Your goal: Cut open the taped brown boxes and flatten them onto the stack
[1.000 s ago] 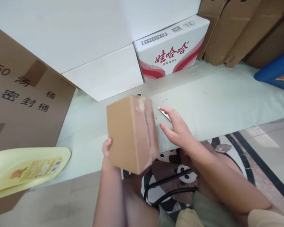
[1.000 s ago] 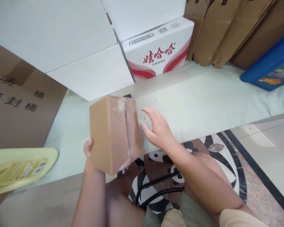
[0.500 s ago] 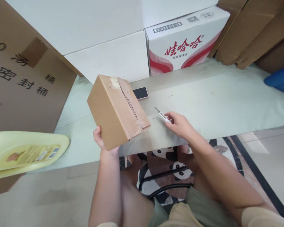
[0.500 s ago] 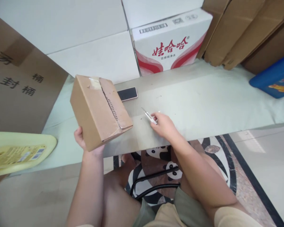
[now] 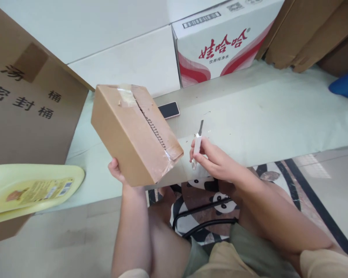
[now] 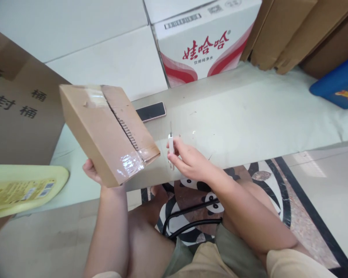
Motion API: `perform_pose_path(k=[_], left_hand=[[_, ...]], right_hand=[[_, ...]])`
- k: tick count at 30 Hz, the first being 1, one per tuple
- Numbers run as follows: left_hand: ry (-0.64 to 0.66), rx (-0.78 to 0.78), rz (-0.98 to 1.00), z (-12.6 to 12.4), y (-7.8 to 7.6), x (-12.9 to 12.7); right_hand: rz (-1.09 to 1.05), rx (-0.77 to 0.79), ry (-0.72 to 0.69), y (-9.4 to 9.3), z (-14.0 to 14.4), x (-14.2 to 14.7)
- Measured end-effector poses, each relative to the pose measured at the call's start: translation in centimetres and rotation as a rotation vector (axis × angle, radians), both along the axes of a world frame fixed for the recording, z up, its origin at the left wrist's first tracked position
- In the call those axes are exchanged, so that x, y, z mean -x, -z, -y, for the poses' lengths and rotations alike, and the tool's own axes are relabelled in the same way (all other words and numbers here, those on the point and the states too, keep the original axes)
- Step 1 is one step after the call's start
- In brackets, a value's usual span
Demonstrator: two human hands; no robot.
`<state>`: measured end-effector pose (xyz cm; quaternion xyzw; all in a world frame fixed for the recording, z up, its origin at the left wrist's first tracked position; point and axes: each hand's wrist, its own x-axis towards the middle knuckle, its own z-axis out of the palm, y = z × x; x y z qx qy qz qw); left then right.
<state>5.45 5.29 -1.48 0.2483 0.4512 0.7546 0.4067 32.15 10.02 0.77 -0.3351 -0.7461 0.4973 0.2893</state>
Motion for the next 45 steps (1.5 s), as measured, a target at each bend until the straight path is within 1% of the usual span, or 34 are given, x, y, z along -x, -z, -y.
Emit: perform_pose_path(k=[3,6,10,15,17,22,28,34,36,40,45], left_hand=[[0.058,-0.062,0.099,0.0,-0.2,-0.4],[0.055,-0.071,0.159,0.0,-0.2,-0.6],[0.030,-0.053,0.166,-0.2,-0.3,-0.7],[0.031,-0.052,0.156,-0.2,-0.2,-0.2],[0.060,-0.062,0.173,-0.1,0.0,0.0],[0.139,-0.029,0.242,0.0,0.7,0.8],[0.064,0.087,0.154,-0.2,1.6,1.8],[0.027,0.044,0.152,-0.4,1.5,1.4],[0.022,0.034,0.164,-0.5,1.4,1.3],[0.013,0.036,0.176,-0.6,1.5,1.2],[0.014,0.055,0.199,-0.7,1.9,1.4]], right_hand=[[0.058,-0.052,-0.048,0.2,0.0,-0.1],[0.059,-0.164,-0.060,0.4,-0.1,-0.2],[-0.024,-0.259,-0.033,0.6,-0.4,-0.4],[0.056,-0.336,0.009,0.6,-0.5,-0.6],[0.068,-0.338,0.017,0.5,-0.4,-0.7],[0.066,-0.311,-0.065,0.0,-0.4,-1.0],[0.188,-0.359,-0.095,-0.2,-0.4,-1.4],[0.215,-0.357,-0.052,0.0,-0.7,-1.5],[0.220,-0.354,-0.059,0.0,-0.8,-1.6],[0.227,-0.339,-0.085,0.0,-1.0,-1.8],[0.296,-0.351,-0.066,0.3,-0.9,-1.7]])
